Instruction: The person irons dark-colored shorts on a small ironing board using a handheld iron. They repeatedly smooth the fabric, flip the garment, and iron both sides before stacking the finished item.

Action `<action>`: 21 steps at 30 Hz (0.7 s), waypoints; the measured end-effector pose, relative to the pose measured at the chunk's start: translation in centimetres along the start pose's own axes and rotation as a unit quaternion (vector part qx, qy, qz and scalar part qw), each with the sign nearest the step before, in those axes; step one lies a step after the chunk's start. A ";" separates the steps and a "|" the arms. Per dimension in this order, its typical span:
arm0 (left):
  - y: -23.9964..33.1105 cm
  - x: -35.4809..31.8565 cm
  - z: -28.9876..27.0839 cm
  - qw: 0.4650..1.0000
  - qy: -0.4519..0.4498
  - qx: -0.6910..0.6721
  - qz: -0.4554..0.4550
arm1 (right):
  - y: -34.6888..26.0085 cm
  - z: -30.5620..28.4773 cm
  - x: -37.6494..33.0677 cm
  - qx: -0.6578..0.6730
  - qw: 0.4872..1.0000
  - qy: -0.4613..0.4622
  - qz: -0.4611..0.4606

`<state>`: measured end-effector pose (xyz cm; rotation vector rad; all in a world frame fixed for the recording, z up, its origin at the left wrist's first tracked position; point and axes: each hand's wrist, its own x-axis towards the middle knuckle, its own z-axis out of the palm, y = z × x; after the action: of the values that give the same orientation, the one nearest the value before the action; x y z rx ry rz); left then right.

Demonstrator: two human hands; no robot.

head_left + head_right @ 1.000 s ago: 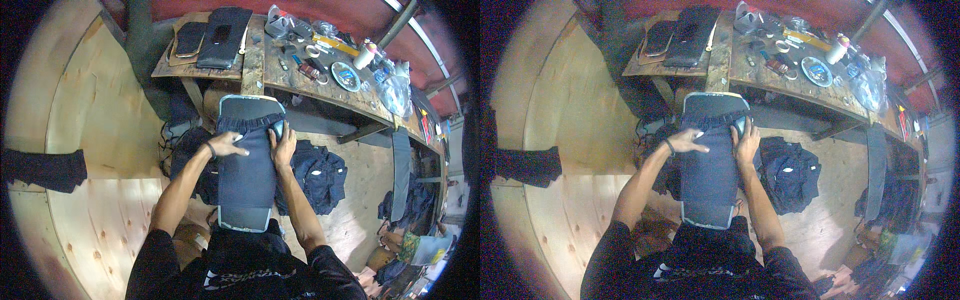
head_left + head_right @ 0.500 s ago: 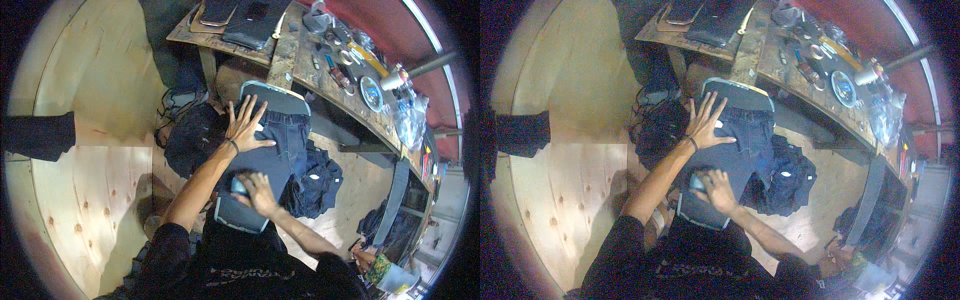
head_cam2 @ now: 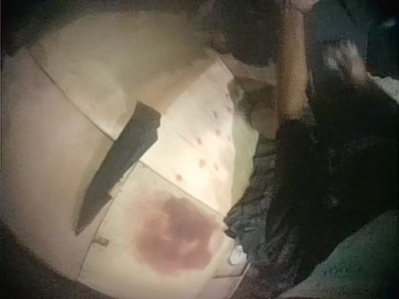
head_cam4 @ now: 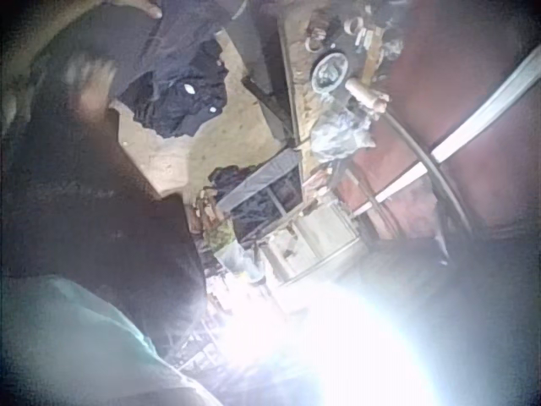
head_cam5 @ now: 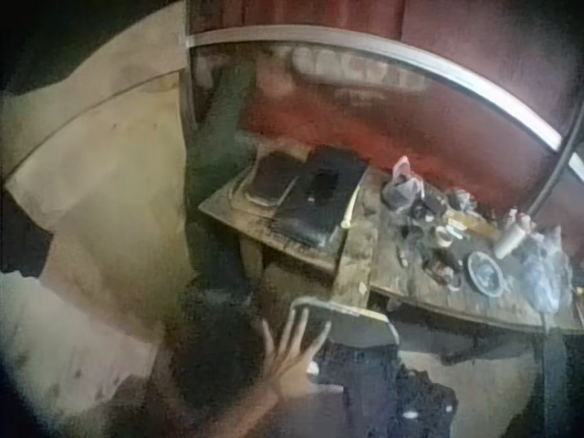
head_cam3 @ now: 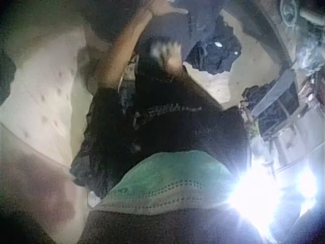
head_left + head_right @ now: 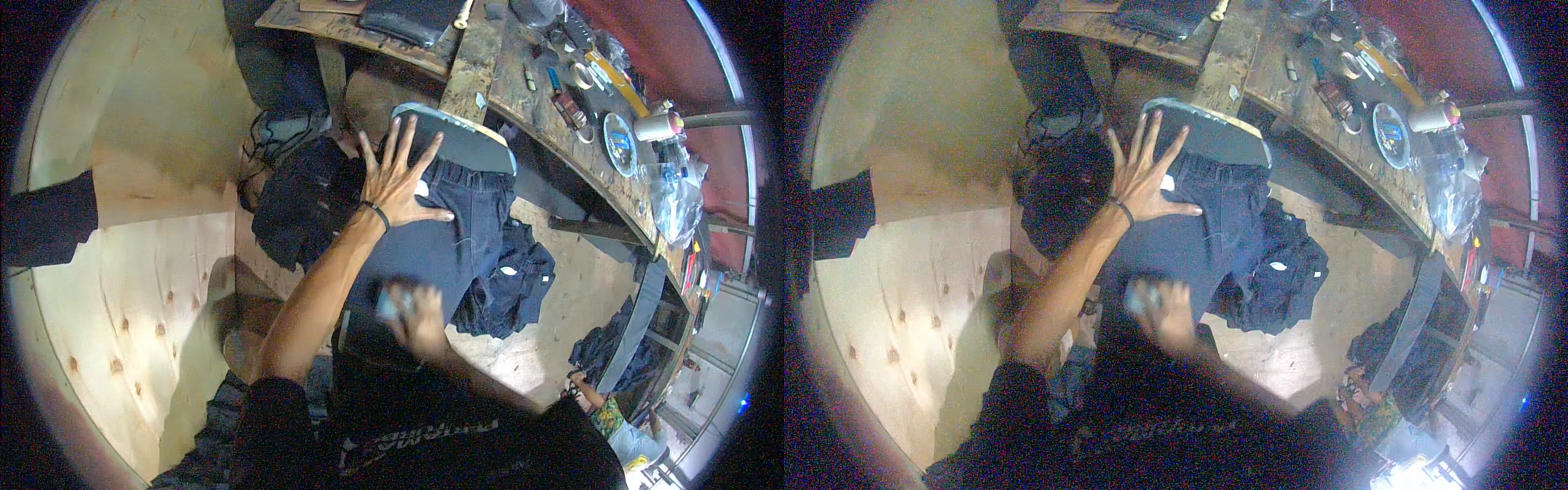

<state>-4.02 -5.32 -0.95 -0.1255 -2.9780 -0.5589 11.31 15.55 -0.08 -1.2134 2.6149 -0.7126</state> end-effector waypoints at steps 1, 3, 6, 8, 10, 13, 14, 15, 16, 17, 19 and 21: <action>0.0 0.1 0.0 1.000 0.020 0.001 -0.003 | -0.5 -1.3 0.4 0.079 0.993 0.052 -0.065; 0.1 0.1 0.1 1.000 0.000 0.009 -0.023 | 0.4 -2.4 1.5 0.078 0.997 0.013 -0.005; 0.2 0.0 0.3 1.000 0.011 0.003 -0.026 | 2.5 -0.9 2.6 -0.008 0.979 0.110 0.170; 0.4 -0.1 0.3 0.999 0.016 0.018 -0.030 | -0.1 -2.0 0.2 0.031 0.997 -0.024 0.064; 0.4 0.0 0.4 0.999 -0.006 0.026 -0.037 | -0.7 -2.7 -1.1 0.154 0.988 -0.004 -0.031; 0.5 0.0 0.4 0.999 0.009 0.018 -0.025 | 0.7 -2.9 -0.6 0.037 0.988 0.070 0.131; 0.5 -0.1 0.4 0.999 0.002 0.022 -0.032 | 1.0 -2.8 -0.5 -0.001 0.980 0.122 0.156; 0.5 -0.1 0.4 0.999 0.014 0.016 -0.025 | 0.5 -2.4 -1.5 0.018 0.988 0.103 0.111; 0.4 -0.2 0.5 0.999 0.028 0.016 -0.011 | 0.3 -2.0 -2.3 0.029 0.993 0.094 0.063; 0.3 -0.3 0.6 1.000 0.011 0.014 -0.014 | 0.1 -1.9 -2.7 0.093 0.994 0.051 0.013; 0.0 -0.4 0.8 0.999 0.041 0.013 0.003 | 1.2 -1.0 -1.2 0.046 0.999 0.008 0.023; -0.2 -0.3 1.1 1.000 0.008 -0.004 -0.006 | 0.4 0.3 -1.0 0.013 0.999 0.004 0.038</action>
<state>-3.88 -5.13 -2.05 -0.1041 -2.9624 -0.5694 11.81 16.35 -0.60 -1.1000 2.6337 -0.7374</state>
